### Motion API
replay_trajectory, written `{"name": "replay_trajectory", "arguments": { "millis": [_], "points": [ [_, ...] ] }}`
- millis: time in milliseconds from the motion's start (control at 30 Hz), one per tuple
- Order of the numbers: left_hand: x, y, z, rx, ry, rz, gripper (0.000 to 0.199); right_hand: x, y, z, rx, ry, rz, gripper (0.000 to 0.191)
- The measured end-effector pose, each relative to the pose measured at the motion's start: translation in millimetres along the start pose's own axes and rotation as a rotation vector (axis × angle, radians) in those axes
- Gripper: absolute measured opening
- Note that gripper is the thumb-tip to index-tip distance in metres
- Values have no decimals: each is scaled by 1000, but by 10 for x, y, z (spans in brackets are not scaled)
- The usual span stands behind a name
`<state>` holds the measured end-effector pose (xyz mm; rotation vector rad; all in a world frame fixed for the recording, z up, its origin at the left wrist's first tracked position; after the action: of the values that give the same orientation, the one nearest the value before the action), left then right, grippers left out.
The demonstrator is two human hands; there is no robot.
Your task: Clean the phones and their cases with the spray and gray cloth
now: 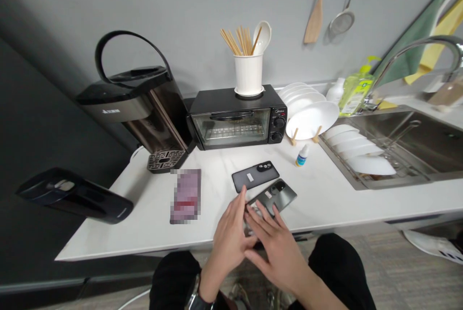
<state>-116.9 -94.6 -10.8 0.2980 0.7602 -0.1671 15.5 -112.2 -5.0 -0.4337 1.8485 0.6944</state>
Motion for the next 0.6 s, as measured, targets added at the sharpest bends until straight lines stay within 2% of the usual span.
{"name": "replay_trajectory", "arguments": {
  "millis": [67,167,267,333,400,467,533,600],
  "points": [
    [0,13,3,-21,-10,-20,118,-9,-149,44,8,-5,-5,71],
    [-32,61,52,-44,-38,-11,118,-57,-250,433,127,-82,50,63],
    [-52,97,93,-51,-43,8,118,-120,-143,848,291,-163,154,58],
    [-44,98,96,-46,-43,8,118,-130,2,913,332,-176,192,57],
    [-32,78,74,-43,-41,13,116,-97,139,751,271,-143,171,57],
    [-24,46,43,-34,-33,26,115,-50,191,453,158,-88,121,63],
    [-15,17,21,-12,-27,25,115,-21,129,181,65,-39,67,71],
    [-9,7,14,-3,-29,10,117,-22,-11,61,20,-13,20,74]
  ]
}}
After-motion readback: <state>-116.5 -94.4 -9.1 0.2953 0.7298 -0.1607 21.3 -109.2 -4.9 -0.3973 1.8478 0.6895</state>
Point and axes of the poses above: each hand's wrist, its own y-axis towards the middle knuckle, its own x-axis out of the palm, z = x × y, the point moved 5 cm from there along y, towards the middle knuckle, and after that the axes turned 4 degrees about -y, right-handed, at the moved point
